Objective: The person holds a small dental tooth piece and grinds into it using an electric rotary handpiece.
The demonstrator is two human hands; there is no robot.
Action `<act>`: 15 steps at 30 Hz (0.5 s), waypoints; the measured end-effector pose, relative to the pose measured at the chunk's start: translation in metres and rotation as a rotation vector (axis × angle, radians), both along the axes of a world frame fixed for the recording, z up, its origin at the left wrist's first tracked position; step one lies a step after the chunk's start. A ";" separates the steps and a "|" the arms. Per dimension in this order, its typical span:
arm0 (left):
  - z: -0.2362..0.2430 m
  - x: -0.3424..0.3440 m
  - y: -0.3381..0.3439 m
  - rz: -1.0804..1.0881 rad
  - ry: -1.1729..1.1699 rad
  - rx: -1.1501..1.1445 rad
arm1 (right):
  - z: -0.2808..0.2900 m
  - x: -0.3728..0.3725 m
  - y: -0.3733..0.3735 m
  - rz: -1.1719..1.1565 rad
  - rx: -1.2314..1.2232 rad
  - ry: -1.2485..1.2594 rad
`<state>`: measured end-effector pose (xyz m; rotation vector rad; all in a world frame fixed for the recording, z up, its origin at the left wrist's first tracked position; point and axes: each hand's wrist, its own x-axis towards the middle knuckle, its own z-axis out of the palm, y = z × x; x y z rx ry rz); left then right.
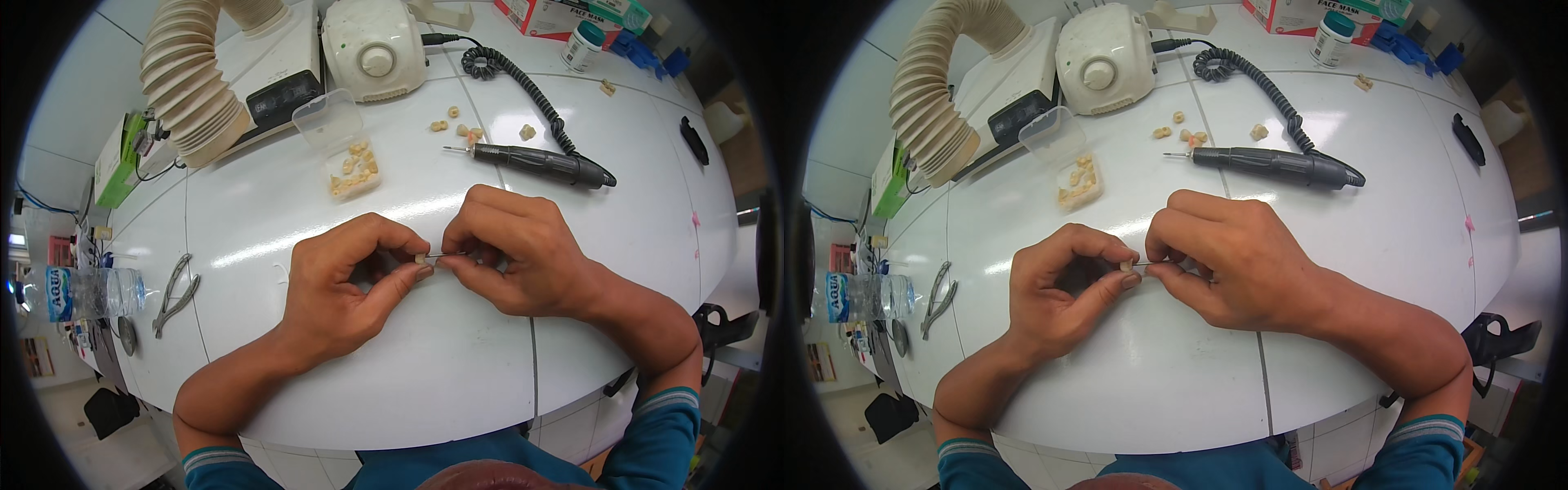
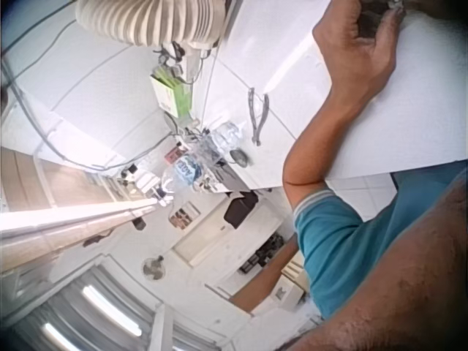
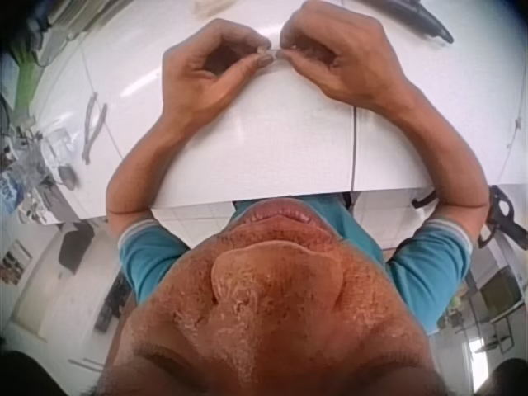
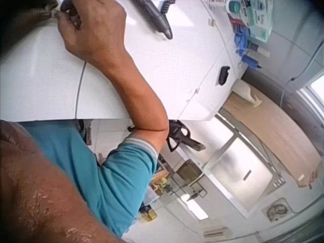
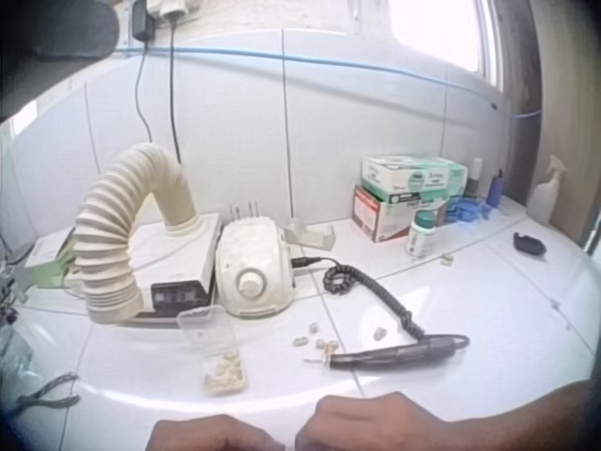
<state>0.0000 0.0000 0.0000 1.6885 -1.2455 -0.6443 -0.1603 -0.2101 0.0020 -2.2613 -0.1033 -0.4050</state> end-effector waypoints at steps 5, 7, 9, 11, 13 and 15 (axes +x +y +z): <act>-0.001 -0.001 0.001 0.013 0.006 0.008 | -0.002 -0.001 -0.003 0.039 -0.074 -0.015; 0.000 -0.001 0.000 0.014 0.008 0.011 | -0.002 0.000 0.000 0.021 -0.041 -0.020; -0.001 -0.001 0.000 0.015 0.010 0.013 | -0.001 -0.001 0.001 0.002 -0.009 -0.025; -0.002 -0.001 0.000 0.011 0.014 -0.003 | 0.000 -0.001 0.001 -0.033 0.005 -0.005; -0.001 -0.001 0.000 0.015 0.020 0.005 | 0.001 -0.001 0.001 -0.033 0.007 -0.009; -0.001 -0.001 0.001 0.018 0.026 0.012 | 0.001 -0.001 0.001 -0.035 0.009 -0.012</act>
